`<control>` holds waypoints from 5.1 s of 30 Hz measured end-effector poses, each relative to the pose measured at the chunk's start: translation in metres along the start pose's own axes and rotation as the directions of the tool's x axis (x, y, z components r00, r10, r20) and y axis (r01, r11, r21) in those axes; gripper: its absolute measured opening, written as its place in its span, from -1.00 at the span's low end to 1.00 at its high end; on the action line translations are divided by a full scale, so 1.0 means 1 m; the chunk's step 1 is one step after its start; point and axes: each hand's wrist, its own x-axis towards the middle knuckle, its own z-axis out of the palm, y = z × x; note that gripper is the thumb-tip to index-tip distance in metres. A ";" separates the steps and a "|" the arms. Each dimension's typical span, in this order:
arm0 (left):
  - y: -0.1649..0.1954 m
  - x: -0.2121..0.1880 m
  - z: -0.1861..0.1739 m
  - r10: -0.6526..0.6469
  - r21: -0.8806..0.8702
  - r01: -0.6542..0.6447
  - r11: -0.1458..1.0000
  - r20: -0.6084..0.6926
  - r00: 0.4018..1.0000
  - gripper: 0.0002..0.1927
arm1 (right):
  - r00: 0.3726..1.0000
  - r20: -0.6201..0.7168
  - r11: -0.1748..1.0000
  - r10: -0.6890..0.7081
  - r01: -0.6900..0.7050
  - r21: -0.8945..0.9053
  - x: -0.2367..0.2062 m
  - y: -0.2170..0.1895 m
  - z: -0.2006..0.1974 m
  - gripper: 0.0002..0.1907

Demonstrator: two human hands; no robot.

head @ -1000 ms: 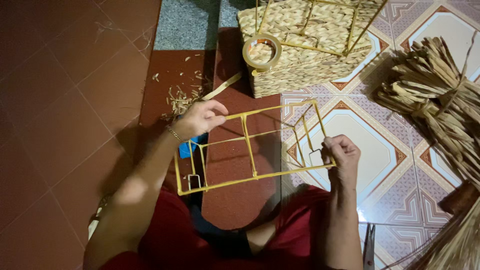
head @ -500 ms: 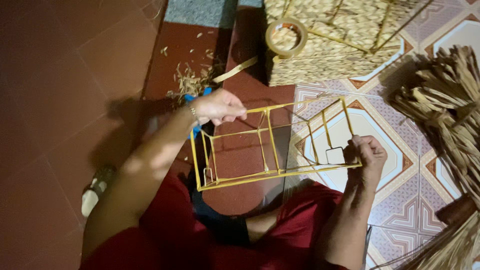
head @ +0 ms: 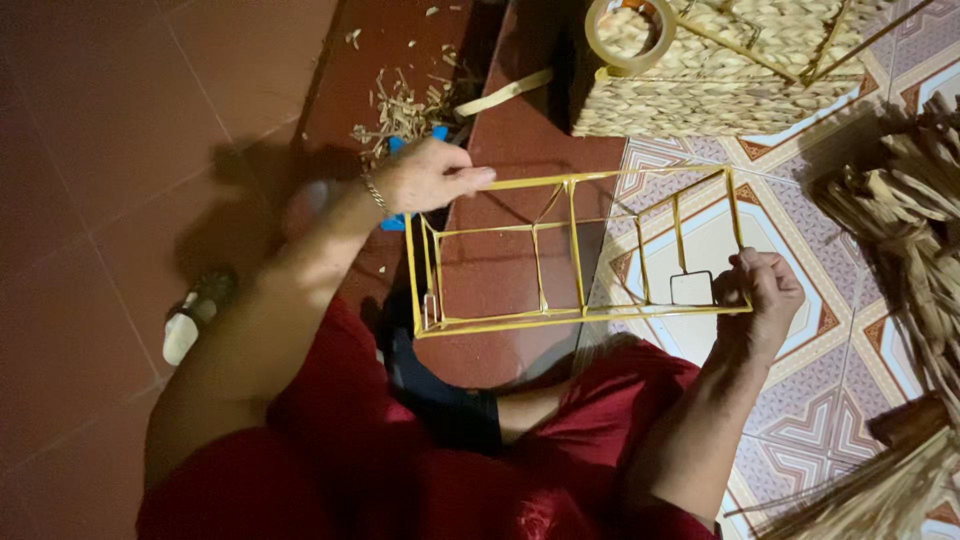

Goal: The person assembles a rectangular bamboo frame by wrapping thin bamboo strips around the corners and edges. They use scissors to trim excess material and secure the joints, working on a tiled floor with a completed basket nearby.

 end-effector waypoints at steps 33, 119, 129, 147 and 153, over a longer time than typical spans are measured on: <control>-0.013 -0.108 0.060 0.555 0.592 -0.436 0.678 -0.023 0.832 -0.55 | 0.914 0.127 0.903 0.385 -0.345 -0.255 -0.054 0.050 0.035 0.03; 0.055 -0.115 0.226 -0.157 0.080 0.184 0.980 -0.267 0.951 -0.72 | 0.989 0.041 0.944 0.144 -0.125 -0.307 -0.084 0.100 0.000 -0.80; 0.051 -0.092 0.224 -0.043 0.269 0.069 0.961 -0.101 0.994 -0.53 | 0.983 0.030 0.906 0.184 -0.157 -0.392 -0.056 0.081 0.005 -0.70; 0.017 -0.100 0.169 0.178 0.157 -0.129 0.979 -0.350 0.920 -0.80 | 0.998 -0.028 0.867 0.050 -0.058 -0.494 -0.047 0.054 0.063 -0.79; 0.001 -0.099 0.156 0.042 -0.073 -0.054 0.996 -0.155 0.987 -0.59 | 0.999 0.030 0.927 -0.040 0.048 -0.372 -0.041 0.068 0.048 -0.76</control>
